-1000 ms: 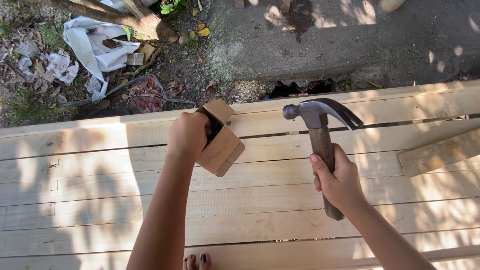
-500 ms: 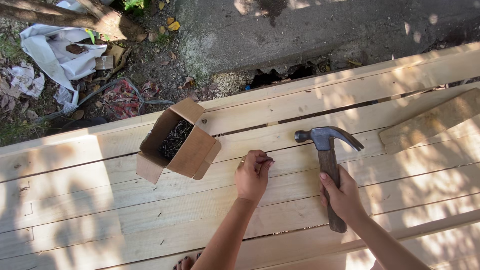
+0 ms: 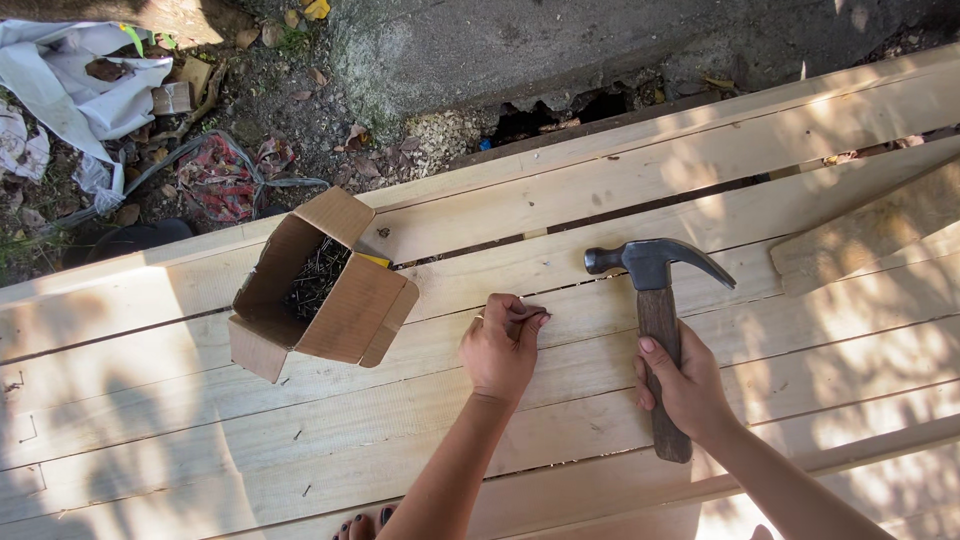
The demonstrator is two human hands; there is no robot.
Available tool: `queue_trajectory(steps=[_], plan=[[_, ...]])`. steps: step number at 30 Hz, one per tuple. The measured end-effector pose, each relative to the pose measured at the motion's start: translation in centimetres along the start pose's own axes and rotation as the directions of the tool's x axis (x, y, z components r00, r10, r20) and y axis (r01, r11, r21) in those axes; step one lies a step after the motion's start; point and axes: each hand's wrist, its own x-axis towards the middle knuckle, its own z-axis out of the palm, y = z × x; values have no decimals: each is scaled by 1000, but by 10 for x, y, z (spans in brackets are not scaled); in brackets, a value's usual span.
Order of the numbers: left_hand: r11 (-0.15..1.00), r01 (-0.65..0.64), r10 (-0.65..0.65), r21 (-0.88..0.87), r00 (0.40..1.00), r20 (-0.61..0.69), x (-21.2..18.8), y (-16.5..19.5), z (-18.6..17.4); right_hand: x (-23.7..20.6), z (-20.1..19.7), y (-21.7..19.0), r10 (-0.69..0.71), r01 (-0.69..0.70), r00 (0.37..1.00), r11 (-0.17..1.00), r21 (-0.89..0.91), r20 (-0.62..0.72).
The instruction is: The person hammers nails into a large wooden slatted frame outdoors, holding each nail in place with one hand while driving it with a claw hammer. They take nails from an open cardboard box, reposition along the slats, and use a small wood block at times while continuing to fasten boards across the structure.
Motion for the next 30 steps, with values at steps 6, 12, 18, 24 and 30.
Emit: queue_trajectory(steps=[6,12,18,24,30], plan=[[1000,-2,2,-3,1000,-4,1,3,-2,2,-2,5,29,-29,999,1000,-2,19],[998,-53,53,-26,999,7,1,7,-6,-2,0,5,24,-24,1000,1000,-2,-3],[999,-36,35,10,999,30,0,9,-7,-3,-1,3,31,-31,1000,1000,-1,-1],[992,-119,120,-33,992,41,0,9,-6,-3,-1,3,32,-32,999,999,6,0],[993,-110,111,-47,994,16,0,10,-5,-3,0,2,32,-32,999,999,1,1]])
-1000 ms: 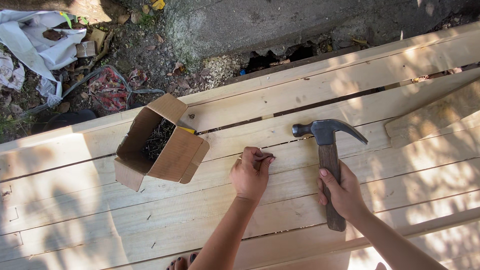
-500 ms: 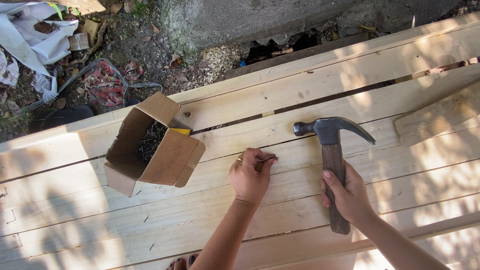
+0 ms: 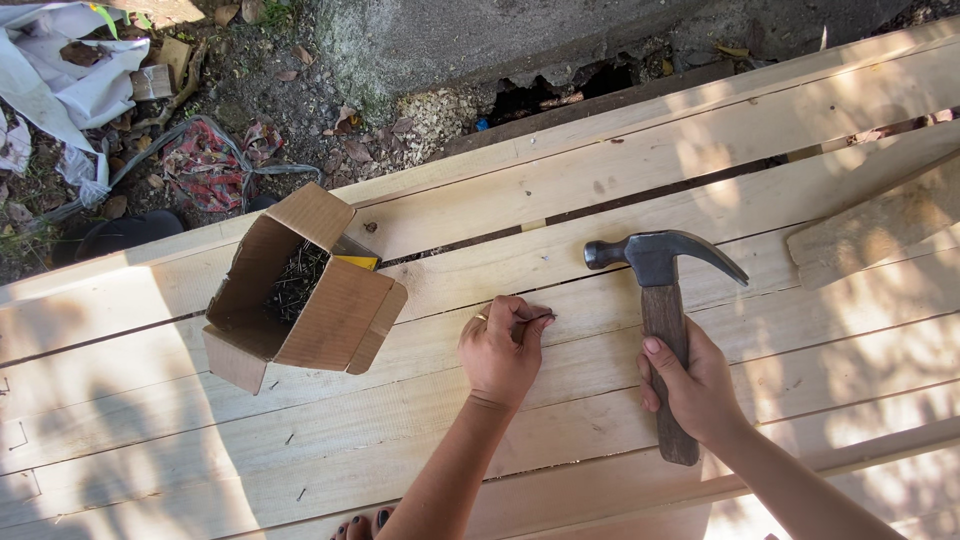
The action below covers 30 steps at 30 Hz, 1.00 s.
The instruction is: The person hammers nails into a large wooden slatted frame outdoors, holding each nail in place with one hand while driving it with a claw hammer. They take nails from an open cardboard box, reposition along the slats, and use a small wood block at times while continuing to fasten boards across the structure.
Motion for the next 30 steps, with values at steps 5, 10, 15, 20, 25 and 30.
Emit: queue_trajectory(steps=[5,10,15,20,25,30], plan=[[999,-37,37,20,999,-24,0,1,0,0,0,-1,2,-2,1000,1000,9,2],[998,-60,60,29,998,-28,0,1,1,0,0,-1,-3,3,1000,1000,8,3],[998,-52,52,28,998,-18,-1,2,2,1,-1,-2,15,-15,1000,1000,-23,5],[987,-152,153,54,988,-5,-6,4,2,-1,-1,-3,10,-10,1000,1000,-7,13],[986,-163,163,40,987,2,-7,4,4,-1,0,-2,4,-4,1000,1000,-3,9],[989,-144,143,40,989,26,-6,2,6,-1,-1,-2,16,-16,1000,1000,2,2]])
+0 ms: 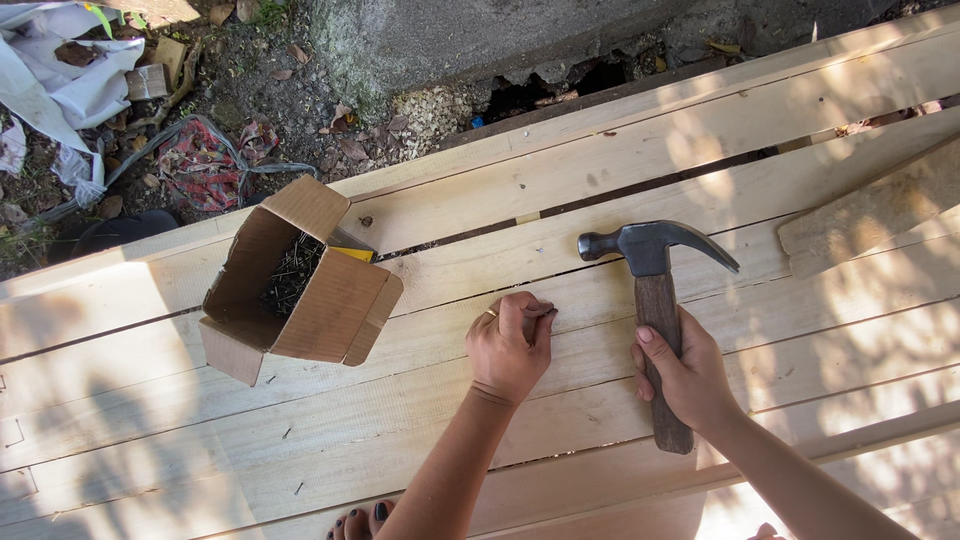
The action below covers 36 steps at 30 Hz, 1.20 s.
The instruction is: The person hammers nails into a large wooden slatted frame outdoors, holding each nail in place with one hand while driving it with a claw hammer. They take nails from an open cardboard box, reposition along the slats, and use a small wood block at times while continuing to fasten boards across the structure.
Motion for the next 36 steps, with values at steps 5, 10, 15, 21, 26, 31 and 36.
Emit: queue_trajectory(steps=[5,10,15,21,26,31,36], plan=[[1000,7,-6,-29,999,34,3,-1,4,1,3,-4,-23,23,1000,999,-27,-2],[999,43,-42,-12,999,33,4,-3,6,-16,-1,-14,-30,20,999,969,-248,-39],[998,45,-44,-38,998,36,1,-7,11,-47,-9,-18,-233,170,973,690,-704,7],[997,69,-70,19,996,53,0,-11,13,-58,5,-4,-278,248,955,553,-795,104],[998,49,-48,-40,999,22,5,-8,13,-57,0,-3,-316,215,949,630,-746,7],[991,45,-40,-128,998,46,8,-10,-3,-55,-11,-8,-418,272,908,595,-756,-2],[988,31,-27,149,999,-25,17,-20,-12,-62,-15,-11,-540,354,842,543,-761,6]])
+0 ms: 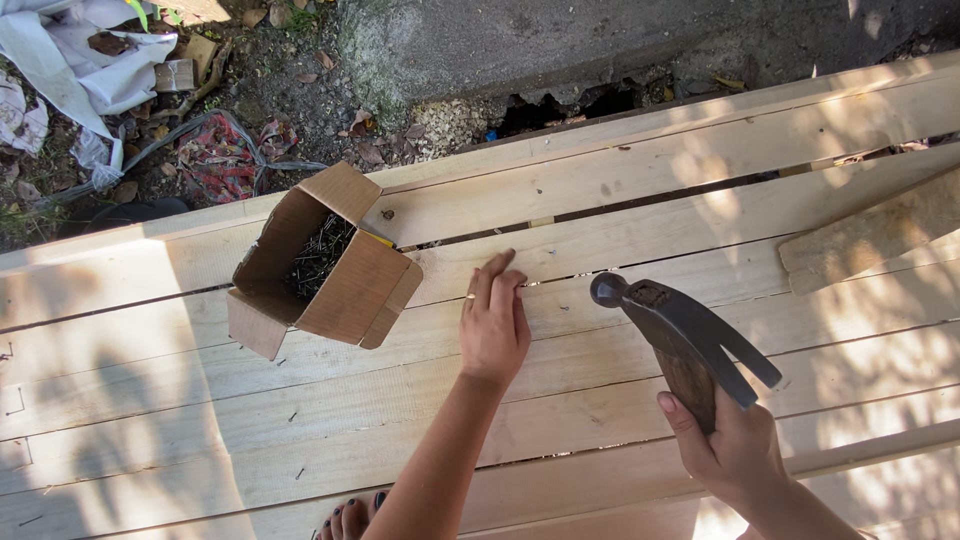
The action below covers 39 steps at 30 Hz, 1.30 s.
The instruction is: The person hammers nails into a large wooden slatted frame outdoors, holding each nail in place with one hand while driving it with a claw hammer. They take nails from an open cardboard box, reposition along the slats, and use a small wood block at times while continuing to fasten boards across the structure.
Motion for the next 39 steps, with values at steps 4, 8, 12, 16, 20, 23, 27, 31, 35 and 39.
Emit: queue_trajectory(steps=[4,8,12,16,20,23,27,31,35,39], plan=[[979,23,-51,200,989,135,11,-2,12,2,11,-7,-74,72,996,997,31,52],[972,70,-110,224,979,170,11,-3,16,11,19,-13,236,-223,930,972,-79,282],[968,75,-117,239,979,169,10,-5,16,13,9,-14,8,-9,998,1000,19,61],[975,77,-109,208,983,148,11,-5,18,13,12,-10,-225,220,974,969,115,33],[975,71,-102,210,985,142,13,-4,18,12,23,1,170,-161,951,985,-56,259],[974,75,-107,213,984,142,12,-6,19,7,22,8,87,-93,982,995,29,166],[972,66,-98,227,986,133,10,-9,24,18,18,7,78,-45,956,992,-121,284],[973,67,-96,220,987,128,12,-12,24,61,-9,-16,179,-109,890,977,-184,420],[980,95,-114,176,988,105,29,-9,13,119,-60,-65,273,-227,837,962,-152,475],[940,293,-282,-173,956,87,51,4,-14,163,-80,-130,360,-584,720,776,238,593]])
